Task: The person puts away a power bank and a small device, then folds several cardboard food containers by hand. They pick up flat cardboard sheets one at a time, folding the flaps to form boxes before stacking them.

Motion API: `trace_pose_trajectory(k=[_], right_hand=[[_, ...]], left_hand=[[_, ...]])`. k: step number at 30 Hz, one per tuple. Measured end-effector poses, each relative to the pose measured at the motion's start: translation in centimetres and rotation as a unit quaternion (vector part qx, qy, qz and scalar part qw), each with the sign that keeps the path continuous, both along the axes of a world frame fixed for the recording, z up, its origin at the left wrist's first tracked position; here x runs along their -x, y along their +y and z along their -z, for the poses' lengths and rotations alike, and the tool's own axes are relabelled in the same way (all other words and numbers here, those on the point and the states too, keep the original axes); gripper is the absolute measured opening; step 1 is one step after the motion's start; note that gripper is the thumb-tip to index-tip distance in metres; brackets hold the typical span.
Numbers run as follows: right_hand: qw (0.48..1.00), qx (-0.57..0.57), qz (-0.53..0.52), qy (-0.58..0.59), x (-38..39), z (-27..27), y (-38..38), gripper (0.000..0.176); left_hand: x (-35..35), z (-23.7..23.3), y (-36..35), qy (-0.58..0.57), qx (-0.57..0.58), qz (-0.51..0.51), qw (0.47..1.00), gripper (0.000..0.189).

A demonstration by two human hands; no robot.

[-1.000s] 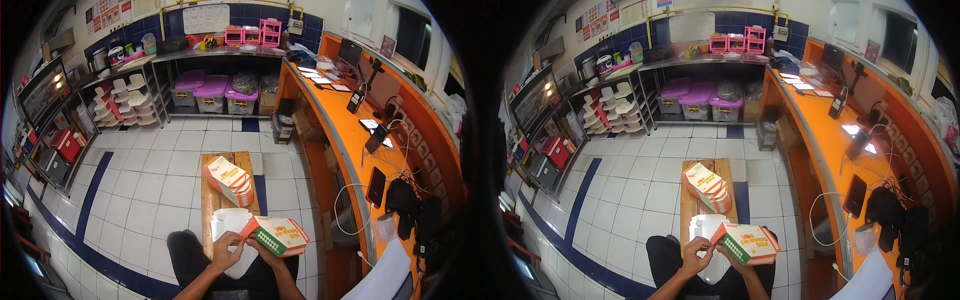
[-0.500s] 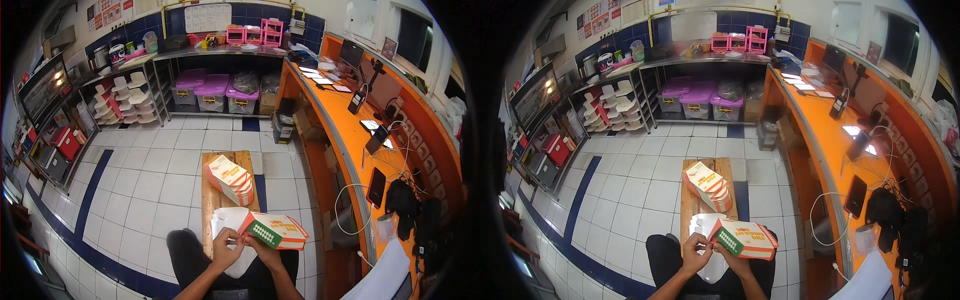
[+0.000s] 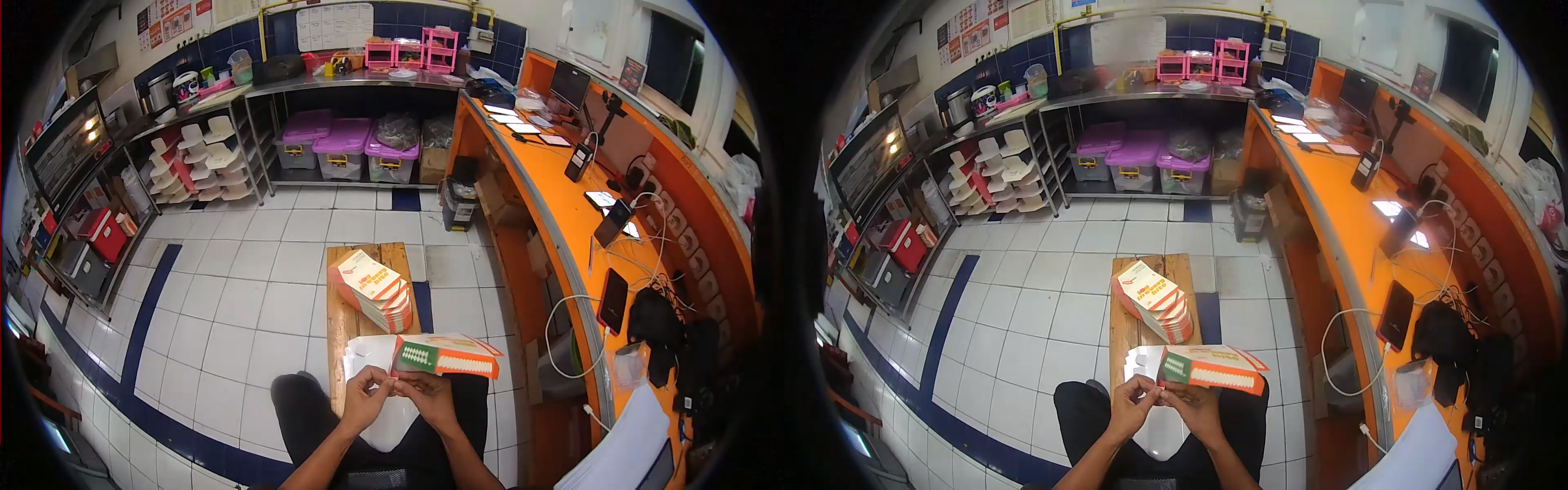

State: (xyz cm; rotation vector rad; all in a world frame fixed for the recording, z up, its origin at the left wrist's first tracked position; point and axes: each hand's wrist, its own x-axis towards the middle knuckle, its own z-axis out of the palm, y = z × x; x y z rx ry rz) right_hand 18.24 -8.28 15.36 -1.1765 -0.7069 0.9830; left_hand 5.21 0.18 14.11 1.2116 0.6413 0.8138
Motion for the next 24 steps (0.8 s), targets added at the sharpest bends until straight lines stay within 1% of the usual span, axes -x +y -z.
trace_pose_trajectory(k=[2, 3, 4, 5, 6, 7, 8, 10, 11, 12, 13, 14, 15, 16, 18, 19, 20, 21, 22, 23, 24], right_hand=[[0.997, 0.056, 0.030, -0.037, -0.1, -0.3, 0.1, 0.030], [0.997, 0.062, 0.039, 0.013, 0.1, -0.4, 0.1, 0.028], [0.997, 0.063, 0.038, 0.013, 0.3, -0.3, 0.2, 0.028], [0.996, 0.043, 0.059, 0.044, 0.5, -0.2, 0.4, 0.029], [0.994, 0.023, 0.080, 0.074, 0.7, -0.1, 0.5, 0.029], [0.995, 0.035, 0.080, 0.055, 1.0, -0.3, 0.5, 0.030], [0.995, 0.036, 0.080, 0.057, 1.1, -0.2, 0.5, 0.030], [0.998, 0.045, 0.053, -0.011, 1.2, 0.5, 0.3, 0.029], [0.998, 0.041, 0.035, -0.025, 0.9, 1.0, 0.2, 0.031], [0.998, 0.042, 0.035, -0.026, 0.4, 2.2, -0.2, 0.031], [0.977, 0.032, 0.055, -0.205, -0.2, 3.4, -0.6, 0.032], [0.923, 0.020, 0.073, -0.377, -0.5, 4.3, -0.9, 0.033], [0.943, -0.051, 0.139, -0.299, 0.1, 4.5, -0.6, 0.033], [0.942, -0.052, 0.138, -0.300, -0.2, 4.4, -0.7, 0.033], [0.923, 0.009, 0.058, -0.380, -0.8, 3.9, -0.9, 0.032], [0.923, 0.009, 0.057, -0.380, -0.4, 2.4, -0.6, 0.032], [0.966, 0.003, 0.058, -0.251, 0.1, 0.6, -0.1, 0.029], [0.991, -0.003, 0.059, -0.117, 0.4, -0.5, 0.1, 0.028], [0.991, -0.002, 0.060, -0.117, 0.0, 1.0, 0.1, 0.028], [0.971, 0.016, 0.052, -0.233, -0.7, 3.8, -0.1, 0.028], [0.937, 0.034, 0.043, -0.345, -1.0, 5.6, -0.3, 0.030]], left_hand=[[0.0, -0.5, 0.0, 0.017, -0.018, -0.004, 1.000, 0.002], [0.0, -1.0, -0.2, 0.035, -0.087, -0.026, 0.995, 0.003], [0.1, -1.5, -0.4, 0.053, -0.155, -0.048, 0.985, 0.005], [0.1, -1.6, -0.7, 0.054, -0.155, -0.048, 0.985, 0.005], [0.0, -1.6, -1.1, 0.074, -0.213, -0.076, 0.971, 0.007], [0.0, -1.6, -1.5, 0.094, -0.269, -0.103, 0.953, 0.009], [0.1, -1.3, -1.7, 0.095, -0.269, -0.102, 0.953, 0.009], [0.0, -0.8, -2.1, 0.095, -0.265, -0.135, 0.950, 0.010], [-0.2, -0.7, -2.0, 0.094, -0.264, -0.135, 0.950, 0.010], [-0.3, -0.5, -1.8, 0.020, -0.152, -0.112, 0.982, 0.010], [-0.4, -0.3, -1.7, -0.055, -0.036, -0.086, 0.994, 0.011], [-0.3, -0.2, -1.6, -0.055, -0.036, -0.086, 0.994, 0.011], [-0.2, -0.1, -1.5, -0.030, -0.038, -0.073, 0.996, 0.011], [-0.1, 0.0, -1.4, -0.005, -0.040, -0.060, 0.997, 0.011], [-0.1, -0.1, -1.3, 0.006, -0.060, -0.051, 0.997, 0.011], [-0.2, -0.1, -1.3, 0.017, -0.078, -0.042, 0.996, 0.011], [-0.2, 0.0, -1.3, 0.017, -0.078, -0.042, 0.996, 0.011], [-0.3, 0.2, -1.2, 0.006, -0.069, -0.047, 0.997, 0.010], [-0.4, 0.4, -1.2, -0.006, -0.059, -0.050, 0.997, 0.009], [-0.5, 0.4, -1.2, -0.006, -0.059, -0.048, 0.997, 0.009], [-0.6, 0.5, -1.1, -0.042, -0.030, -0.048, 0.998, 0.007]])
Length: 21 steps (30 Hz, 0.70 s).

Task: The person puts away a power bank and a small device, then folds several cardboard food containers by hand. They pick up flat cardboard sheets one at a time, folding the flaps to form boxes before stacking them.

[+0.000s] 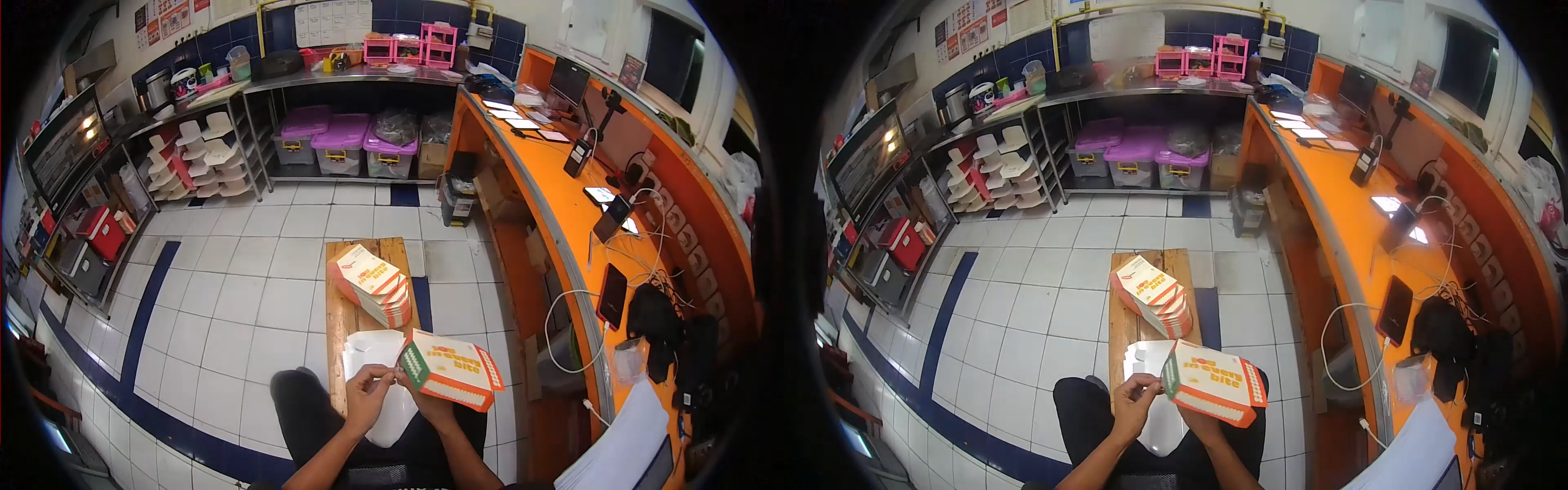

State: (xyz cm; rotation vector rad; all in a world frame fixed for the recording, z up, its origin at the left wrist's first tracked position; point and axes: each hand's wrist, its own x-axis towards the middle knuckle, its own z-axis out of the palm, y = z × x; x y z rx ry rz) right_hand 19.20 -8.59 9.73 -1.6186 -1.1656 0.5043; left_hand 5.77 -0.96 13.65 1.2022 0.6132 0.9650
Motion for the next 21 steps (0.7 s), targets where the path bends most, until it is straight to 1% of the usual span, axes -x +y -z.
trace_pose_trajectory(k=[1, 2, 3, 4, 5, 6, 7, 10, 11, 14, 15, 18, 19, 20, 21], right_hand=[[1.000, 0.000, 0.001, 0.000, 0.2, 0.6, -0.3, 0.030], [0.999, -0.019, 0.022, -0.018, 0.4, 0.9, -0.5, 0.028], [0.998, -0.038, 0.043, -0.036, 0.6, 1.0, -0.4, 0.026], [0.998, -0.038, 0.042, -0.035, 0.7, 1.0, -0.4, 0.026], [0.998, -0.038, 0.041, -0.033, 0.8, 0.9, -0.4, 0.026], [0.998, -0.036, 0.041, -0.031, 0.9, 0.6, -0.3, 0.026], [0.998, -0.033, 0.041, -0.029, 1.0, 0.3, -0.3, 0.025], [0.998, -0.024, 0.046, -0.022, 1.3, -0.9, -0.1, 0.025], [0.998, -0.021, 0.048, -0.020, 1.3, -1.4, 0.0, 0.025], [0.999, -0.015, 0.050, -0.015, 1.5, -2.6, 0.1, 0.025], [0.999, -0.013, 0.048, -0.013, 1.6, -3.0, 0.2, 0.024], [0.999, 0.002, 0.045, 0.003, 1.7, -3.5, 0.3, 0.024], [0.997, -0.029, 0.068, 0.014, 1.7, 0.1, 0.4, 0.024], [0.995, -0.013, 0.078, 0.066, 2.1, -0.8, 0.4, 0.024], [0.989, -0.039, 0.074, -0.126, 1.3, 0.1, 0.4, 0.024]], left_hand=[[0.0, 0.0, 0.0, -0.037, 0.026, 0.002, 0.999, 0.005], [-0.2, 0.3, 0.0, -0.038, 0.026, 0.001, 0.999, 0.005], [-0.5, 0.5, -0.2, -0.028, -0.019, -0.018, 0.999, 0.004], [-0.5, 0.6, -0.3, -0.018, -0.064, -0.037, 0.997, 0.005], [-0.4, 0.8, -0.3, -0.017, -0.063, -0.038, 0.997, 0.005], [-0.3, 0.7, -0.2, 0.047, -0.156, -0.049, 0.985, 0.009], [-0.3, 0.6, -0.2, 0.111, -0.246, -0.058, 0.961, 0.012], [-0.5, 0.1, -0.4, 0.106, -0.218, -0.080, 0.967, 0.016], [-0.8, 1.2, -0.3, 0.075, -0.171, -0.093, 0.978, 0.016], [-0.8, 0.3, -0.1, 0.099, -0.194, -0.088, 0.972, 0.015], [-0.6, 0.4, 0.1, 0.119, -0.226, -0.091, 0.963, 0.012], [-0.6, 0.3, 0.3, 0.133, -0.225, -0.089, 0.961, 0.009], [-0.6, 0.3, 0.3, 0.158, -0.228, -0.094, 0.956, 0.008], [-0.8, 0.9, 0.3, 0.152, -0.219, -0.099, 0.959, 0.008], [-0.7, 0.9, 0.3, 0.180, -0.219, -0.100, 0.954, 0.008]])
